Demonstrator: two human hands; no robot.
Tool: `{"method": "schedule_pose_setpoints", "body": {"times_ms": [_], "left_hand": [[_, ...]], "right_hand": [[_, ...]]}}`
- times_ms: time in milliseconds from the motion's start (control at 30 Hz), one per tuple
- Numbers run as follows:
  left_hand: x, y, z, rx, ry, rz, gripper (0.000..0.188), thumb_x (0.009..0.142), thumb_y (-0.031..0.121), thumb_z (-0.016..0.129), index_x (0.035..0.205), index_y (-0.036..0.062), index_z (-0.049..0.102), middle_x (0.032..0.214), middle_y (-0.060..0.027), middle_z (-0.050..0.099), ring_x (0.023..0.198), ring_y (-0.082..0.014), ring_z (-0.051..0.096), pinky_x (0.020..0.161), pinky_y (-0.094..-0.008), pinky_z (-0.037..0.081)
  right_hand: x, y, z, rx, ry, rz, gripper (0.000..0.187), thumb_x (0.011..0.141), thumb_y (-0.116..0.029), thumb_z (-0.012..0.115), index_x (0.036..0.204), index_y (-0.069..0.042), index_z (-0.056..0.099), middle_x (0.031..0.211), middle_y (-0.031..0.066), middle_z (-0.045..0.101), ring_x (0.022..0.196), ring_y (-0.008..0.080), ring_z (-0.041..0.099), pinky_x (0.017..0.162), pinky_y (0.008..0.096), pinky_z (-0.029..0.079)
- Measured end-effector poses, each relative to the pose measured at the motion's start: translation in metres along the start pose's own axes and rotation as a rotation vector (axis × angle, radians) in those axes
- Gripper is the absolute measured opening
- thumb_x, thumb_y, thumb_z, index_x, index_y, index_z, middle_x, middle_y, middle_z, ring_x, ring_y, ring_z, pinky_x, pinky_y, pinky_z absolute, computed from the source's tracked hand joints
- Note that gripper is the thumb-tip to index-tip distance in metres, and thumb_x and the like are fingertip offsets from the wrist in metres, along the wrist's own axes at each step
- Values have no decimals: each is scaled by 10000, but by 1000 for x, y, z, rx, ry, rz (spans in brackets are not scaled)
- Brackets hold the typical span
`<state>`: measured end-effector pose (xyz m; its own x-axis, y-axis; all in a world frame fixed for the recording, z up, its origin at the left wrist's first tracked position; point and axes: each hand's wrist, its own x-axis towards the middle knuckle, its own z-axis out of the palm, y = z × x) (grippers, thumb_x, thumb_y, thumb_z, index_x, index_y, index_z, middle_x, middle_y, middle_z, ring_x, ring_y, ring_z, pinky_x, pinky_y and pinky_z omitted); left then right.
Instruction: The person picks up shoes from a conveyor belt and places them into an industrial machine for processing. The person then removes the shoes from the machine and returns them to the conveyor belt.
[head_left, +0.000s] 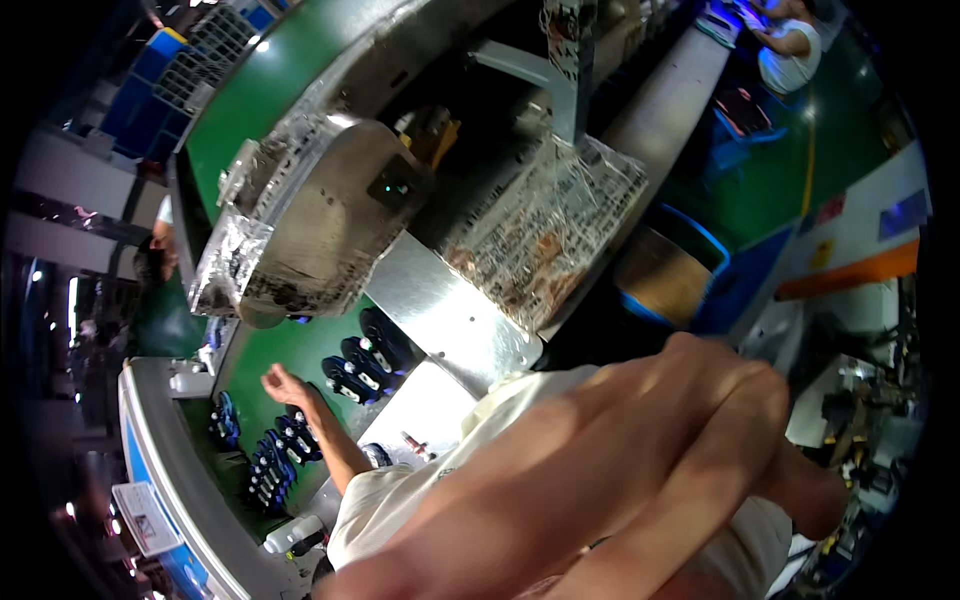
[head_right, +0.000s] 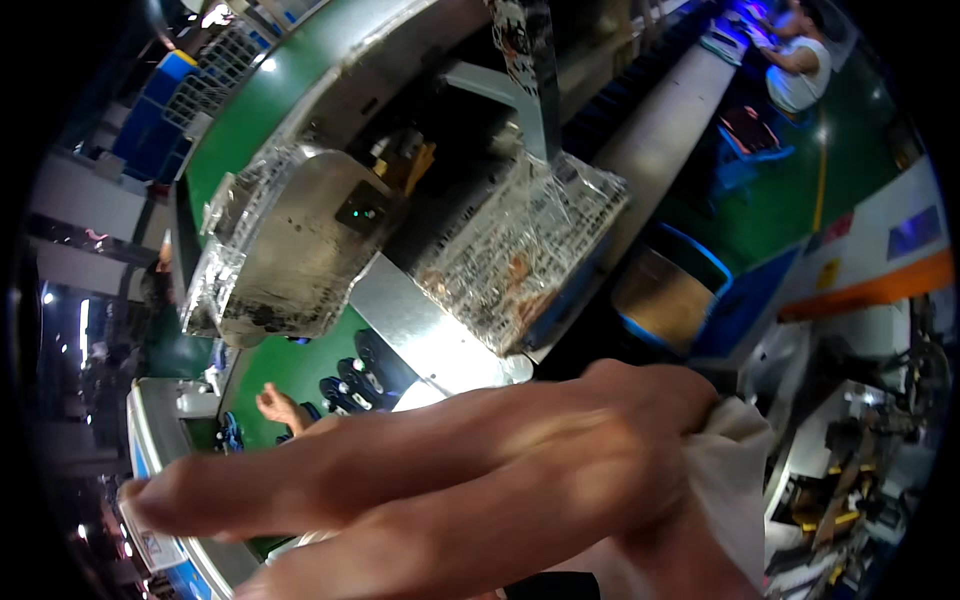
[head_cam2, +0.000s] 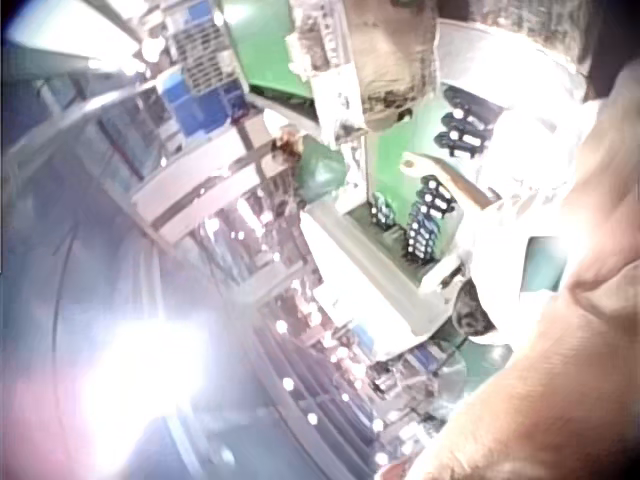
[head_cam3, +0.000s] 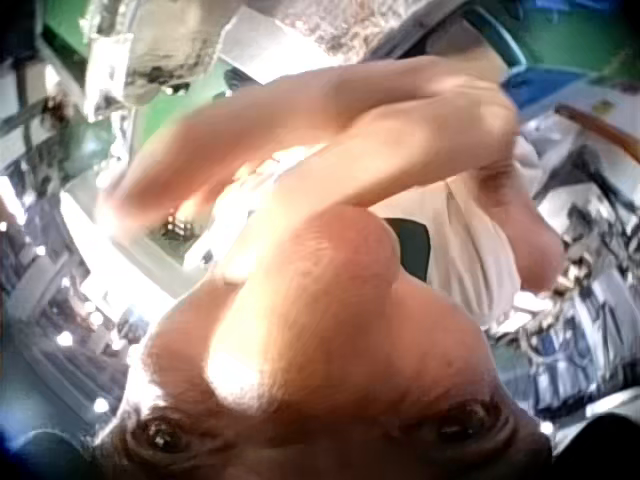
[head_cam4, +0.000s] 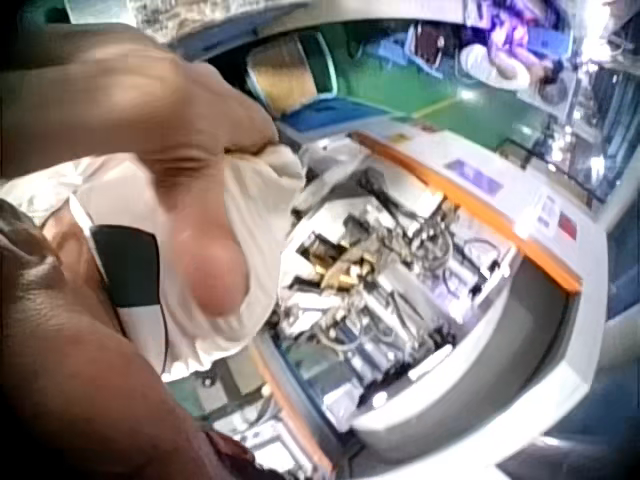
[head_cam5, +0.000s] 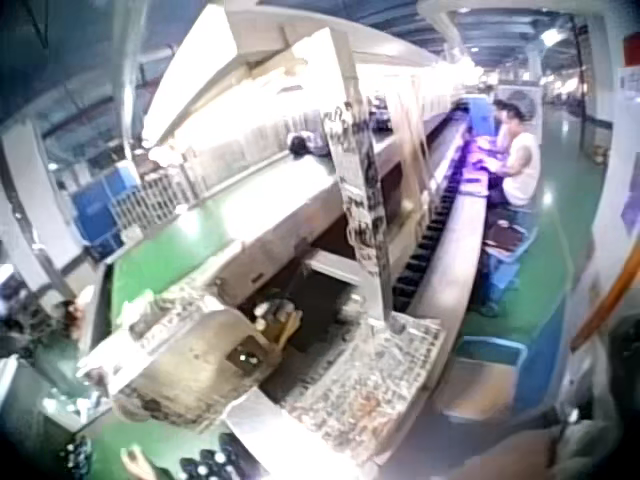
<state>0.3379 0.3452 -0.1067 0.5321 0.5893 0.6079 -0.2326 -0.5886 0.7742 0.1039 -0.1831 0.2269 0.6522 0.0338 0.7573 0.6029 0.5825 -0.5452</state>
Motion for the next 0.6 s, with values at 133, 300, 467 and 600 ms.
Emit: {"method": "schedule_pose_setpoints", "body": {"times_ms": [133, 300, 467, 600], "left_hand": [[126, 149, -37, -27, 195, 297, 326, 852, 199, 614, 1024, -77, 588, 922, -126, 634, 802, -204, 587, 746, -311, 486], [106, 407, 70, -280, -84, 612, 338, 880, 182, 573, 1129, -45, 558, 1097, -117, 616, 965, -190, 598, 836, -279, 476], [75, 509, 215, -288, -724, 691, 350, 868, 131, 599, 1205, 61, 535, 1110, -114, 602, 995, -189, 591, 848, -285, 477], [46, 541, 325, 27, -876, 718, 550, 801, 336, 673, 1220, 21, 509, 1136, -159, 595, 1026, -238, 597, 821, -309, 477]], "right_hand": [[-4, -19, -64, -145, 68, 18, 561, 854, -412, 518, 1207, 20, 460, 1267, 191, 466, 1090, 308, 519, 890, 429, 431], [-44, 48, -191, -1379, 306, 324, 535, 850, -298, 572, 1236, 49, 442, 1234, 213, 499, 1081, 328, 522, 892, 404, 431], [-81, 114, -252, -1887, 319, 587, 523, 822, -317, 591, 1154, 74, 490, 1053, 225, 565, 932, 329, 557, 795, 423, 441], [-65, 112, -246, -1784, 331, 779, 448, 803, -322, 612, 1060, 38, 541, 957, 180, 602, 902, 305, 576, 800, 408, 446]]}}
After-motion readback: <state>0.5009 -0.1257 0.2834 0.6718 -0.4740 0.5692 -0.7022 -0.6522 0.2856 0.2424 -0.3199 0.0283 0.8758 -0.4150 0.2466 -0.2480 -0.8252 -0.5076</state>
